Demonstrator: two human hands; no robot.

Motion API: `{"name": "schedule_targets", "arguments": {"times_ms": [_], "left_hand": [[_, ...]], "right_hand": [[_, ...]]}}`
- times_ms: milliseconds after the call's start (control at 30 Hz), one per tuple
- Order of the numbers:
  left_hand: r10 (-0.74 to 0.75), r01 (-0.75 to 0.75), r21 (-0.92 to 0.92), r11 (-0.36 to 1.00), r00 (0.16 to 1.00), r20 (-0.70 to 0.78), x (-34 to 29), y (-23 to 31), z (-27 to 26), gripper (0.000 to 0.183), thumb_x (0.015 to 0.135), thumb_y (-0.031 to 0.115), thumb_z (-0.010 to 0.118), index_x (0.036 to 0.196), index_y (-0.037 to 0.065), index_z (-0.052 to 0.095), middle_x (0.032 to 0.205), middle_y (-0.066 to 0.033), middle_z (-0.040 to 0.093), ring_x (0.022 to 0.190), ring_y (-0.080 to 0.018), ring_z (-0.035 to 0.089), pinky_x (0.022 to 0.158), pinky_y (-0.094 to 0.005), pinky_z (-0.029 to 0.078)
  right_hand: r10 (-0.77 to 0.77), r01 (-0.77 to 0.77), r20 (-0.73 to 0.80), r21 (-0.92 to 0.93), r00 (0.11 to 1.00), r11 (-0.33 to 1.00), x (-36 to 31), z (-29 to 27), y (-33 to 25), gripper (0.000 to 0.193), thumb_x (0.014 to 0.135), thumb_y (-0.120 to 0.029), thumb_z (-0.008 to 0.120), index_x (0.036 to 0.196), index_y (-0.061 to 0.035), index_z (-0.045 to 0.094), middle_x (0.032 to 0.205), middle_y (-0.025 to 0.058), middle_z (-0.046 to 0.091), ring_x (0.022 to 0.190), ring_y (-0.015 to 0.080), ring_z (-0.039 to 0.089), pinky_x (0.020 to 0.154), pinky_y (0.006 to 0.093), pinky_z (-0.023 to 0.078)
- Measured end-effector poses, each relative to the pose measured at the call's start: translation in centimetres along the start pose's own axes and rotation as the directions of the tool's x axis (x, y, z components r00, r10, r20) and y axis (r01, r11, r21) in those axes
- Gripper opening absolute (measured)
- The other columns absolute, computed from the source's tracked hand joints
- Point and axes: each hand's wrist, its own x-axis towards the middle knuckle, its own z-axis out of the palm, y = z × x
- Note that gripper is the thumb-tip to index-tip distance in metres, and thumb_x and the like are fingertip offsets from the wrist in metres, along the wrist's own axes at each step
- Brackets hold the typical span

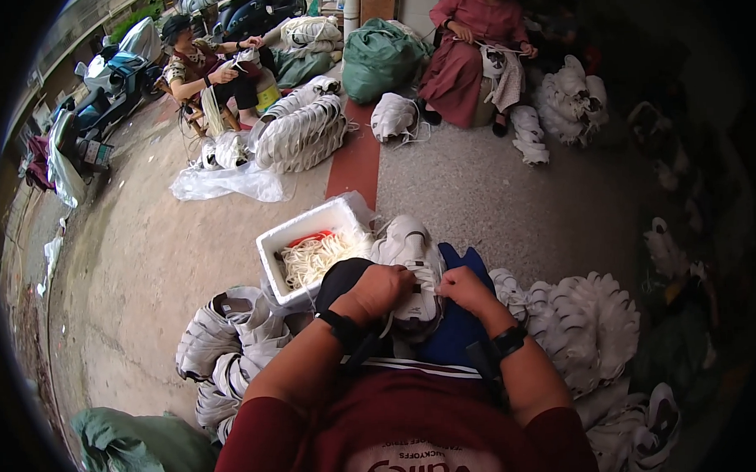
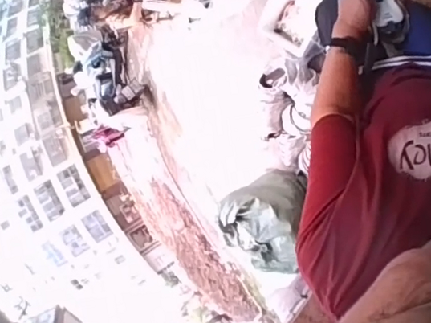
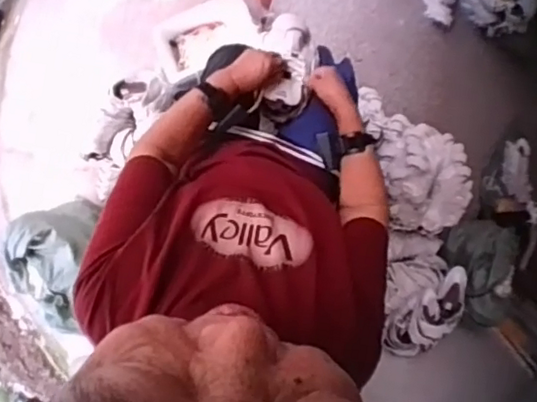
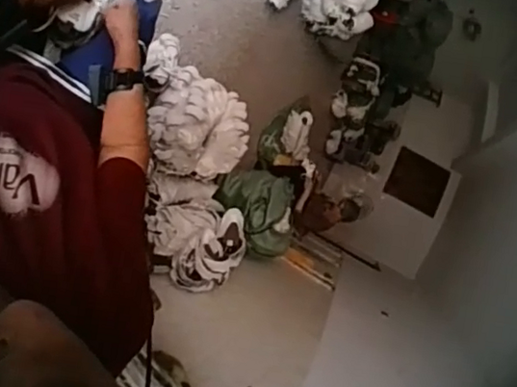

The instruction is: The recorder is lacing a white shoe and securing components together in a manufacturing setting.

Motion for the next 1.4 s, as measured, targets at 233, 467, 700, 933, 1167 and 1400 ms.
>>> {"name": "schedule_targets", "arguments": {"times_ms": [233,467,700,933,1167,1400], "left_hand": [[-0.035,0.010,0.244,0.970,0.994,0.100,1.0,0.6,0.3,0.014,0.076,0.019,0.054,0.079,0.007,0.061,0.070,-0.0118,0.063,0.060,-0.0303,0.062,0.053,-0.0396,0.050],[-0.091,0.063,0.116,0.991,0.961,0.263,1.6,-0.6,-0.7,0.015,0.076,0.020,0.055,0.075,0.007,0.061,0.070,-0.0119,0.063,0.064,-0.0304,0.063,0.059,-0.0404,0.050],[0.055,-0.056,0.014,0.998,0.998,0.028,0.1,-0.3,0.3,0.013,0.076,0.019,0.057,0.071,0.007,0.058,0.066,-0.0123,0.061,0.061,-0.0313,0.061,0.056,-0.0401,0.049],[0.013,-0.003,0.096,0.995,0.995,-0.096,-0.5,0.2,1.1,0.012,0.070,0.014,0.061,0.069,0.008,0.051,0.064,-0.0093,0.053,0.058,-0.0287,0.057,0.052,-0.0383,0.047],[-0.199,0.199,-0.007,0.980,0.980,-0.009,-3.3,3.2,-0.2,0.030,0.070,0.017,0.068,0.092,0.005,0.054,0.086,-0.0140,0.057,0.078,-0.0316,0.059,0.065,-0.0381,0.049],[-0.451,0.450,-0.187,0.873,0.892,0.040,-6.4,4.3,0.7,0.073,0.071,0.025,0.074,0.124,0.000,0.030,0.109,-0.0253,0.052,0.096,-0.0386,0.057,0.076,-0.0408,0.049]], "right_hand": [[-0.544,0.332,-0.167,-0.636,0.822,0.697,-1.5,1.0,-1.2,0.008,0.073,-0.010,0.062,0.070,-0.0055,0.055,0.065,0.0125,0.055,0.058,0.0267,0.057,0.051,0.0393,0.044],[-0.612,0.393,-0.037,-0.736,0.790,0.551,-2.6,1.0,-1.2,0.003,0.074,-0.007,0.053,0.075,-0.0076,0.051,0.066,0.0116,0.053,0.057,0.0292,0.059,0.050,0.0379,0.049],[-0.720,0.386,0.020,-0.854,0.694,0.349,-3.2,1.4,-0.4,0.005,0.071,-0.009,0.055,0.072,-0.0092,0.050,0.057,0.0072,0.049,0.049,0.0210,0.056,0.045,0.0309,0.046],[-0.733,0.321,-0.063,-0.871,0.677,0.371,-1.2,1.0,0.0,0.005,0.072,-0.011,0.056,0.075,-0.0094,0.053,0.055,0.0044,0.048,0.047,0.0198,0.055,0.043,0.0305,0.045],[-0.821,0.552,0.107,-0.788,0.561,0.274,-4.3,0.3,1.4,0.026,0.074,-0.010,0.056,0.099,-0.0129,0.064,0.052,0.0014,0.041,0.043,0.0169,0.048,0.039,0.0293,0.039],[-0.804,0.547,0.075,-0.769,0.590,0.330,-3.5,0.3,1.6,0.036,0.076,-0.008,0.055,0.111,-0.0142,0.062,0.051,0.0026,0.039,0.042,0.0186,0.047,0.039,0.0315,0.039]]}}
